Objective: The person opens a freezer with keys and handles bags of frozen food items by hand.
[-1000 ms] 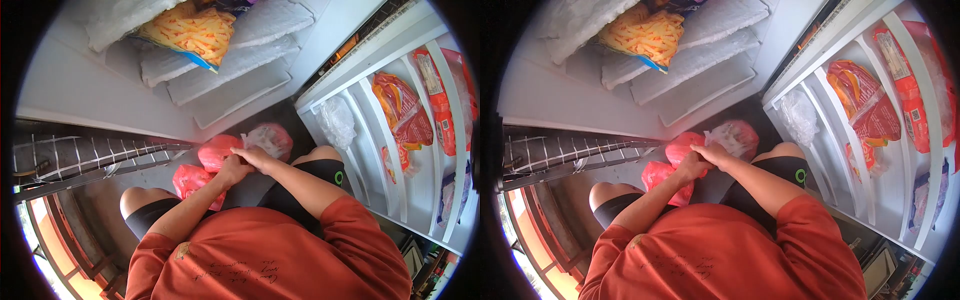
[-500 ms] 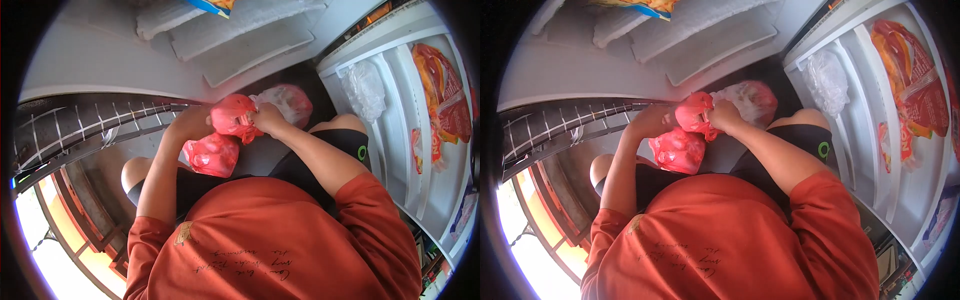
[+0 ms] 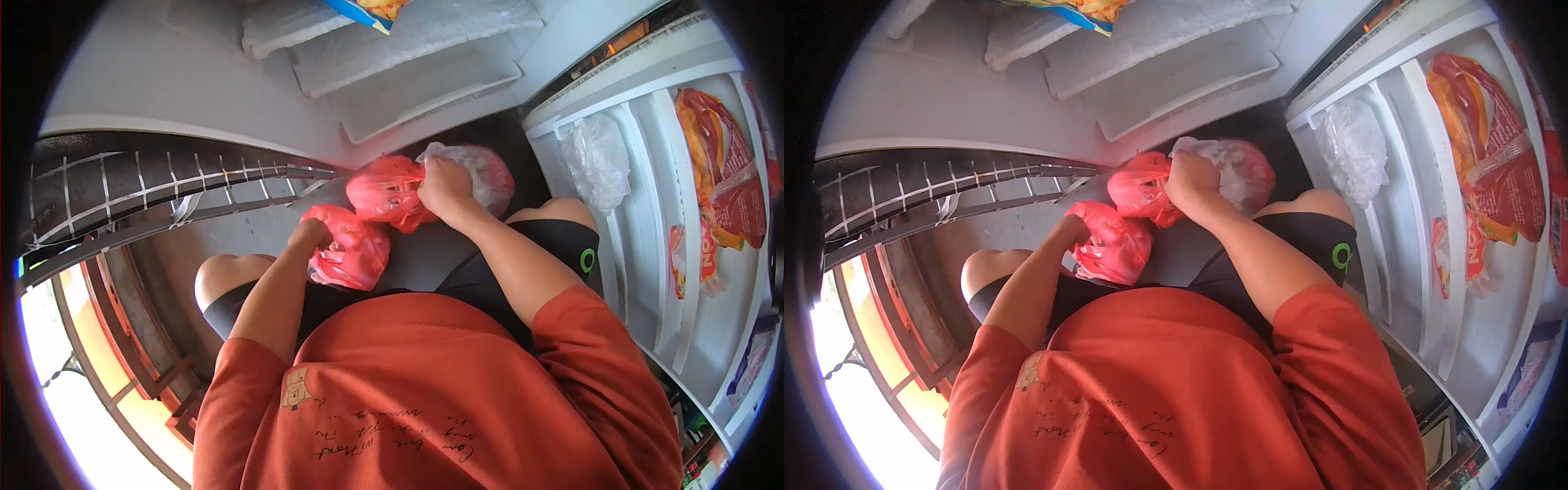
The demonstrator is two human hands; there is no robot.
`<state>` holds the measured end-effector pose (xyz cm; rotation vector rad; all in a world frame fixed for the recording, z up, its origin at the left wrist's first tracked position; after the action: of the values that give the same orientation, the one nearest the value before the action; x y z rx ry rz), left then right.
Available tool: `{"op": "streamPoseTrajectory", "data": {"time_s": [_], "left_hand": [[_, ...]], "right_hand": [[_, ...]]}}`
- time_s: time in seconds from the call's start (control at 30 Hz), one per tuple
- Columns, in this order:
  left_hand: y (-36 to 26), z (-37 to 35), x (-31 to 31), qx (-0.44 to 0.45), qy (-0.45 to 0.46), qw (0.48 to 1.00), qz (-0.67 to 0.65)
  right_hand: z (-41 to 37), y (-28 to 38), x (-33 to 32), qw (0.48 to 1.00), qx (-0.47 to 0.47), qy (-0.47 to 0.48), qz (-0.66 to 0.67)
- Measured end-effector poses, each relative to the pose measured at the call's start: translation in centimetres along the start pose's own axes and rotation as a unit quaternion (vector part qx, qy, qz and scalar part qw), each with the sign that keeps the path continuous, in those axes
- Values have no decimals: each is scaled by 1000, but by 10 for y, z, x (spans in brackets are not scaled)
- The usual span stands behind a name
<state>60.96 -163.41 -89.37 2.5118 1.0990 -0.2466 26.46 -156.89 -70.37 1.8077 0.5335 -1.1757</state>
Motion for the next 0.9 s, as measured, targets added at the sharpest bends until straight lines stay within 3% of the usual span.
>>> {"op": "streamPoseTrajectory", "data": {"time_s": [0.03,0.07,0.1,0.13,0.17,0.2,0.23,0.3,0.37,0.43,0.57,0.67,0.73,0.77,0.9], "left_hand": [[-17,27,12,101,-12,994,36],[-18,43,27,100,-12,994,34],[-26,57,12,109,-144,963,-198],[-20,54,-9,111,-267,863,-415],[-30,29,-19,112,-270,861,-417],[-38,-17,-36,59,-198,688,-695],[-46,-55,-43,2,-102,436,-894],[-60,-96,-57,45,-69,413,-907],[-70,-117,-59,86,-35,387,-917],[-92,-138,-60,156,81,383,-907],[-113,-179,-87,190,110,368,-903],[-127,-196,-120,245,85,322,-911],[-145,-181,-116,259,37,418,-870],[-150,-174,-115,261,35,415,-871],[-175,-154,-114,277,19,481,-832]], "right_hand": [[3,-5,1,1000,5,17,-24],[4,-8,3,998,9,34,-50],[3,-6,1,998,5,33,-50],[2,-5,-2,997,13,38,-62],[0,-6,-4,996,24,42,-74],[-1,-6,-6,996,23,39,-75],[-2,-5,-7,995,9,50,-82],[-1,-5,-9,994,-5,57,-92],[-6,-7,4,986,-1,135,-95],[-3,-5,5,989,-12,121,-81],[-10,6,10,994,-52,96,-19],[-17,14,14,995,-59,80,26],[-16,18,13,993,-62,85,54],[-16,18,13,993,-65,84,52],[-14,13,26,989,-67,92,90]]}}
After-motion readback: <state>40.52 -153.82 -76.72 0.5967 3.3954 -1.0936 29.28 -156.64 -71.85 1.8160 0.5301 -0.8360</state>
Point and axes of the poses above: each hand's wrist, its own z-axis towards the middle knuckle, its own x-axis out of the palm, y = z × x, the point moved 9 cm from there along z, towards the middle knuckle, and after that the axes turned 15 degrees about -y, right-handed, at the moved point
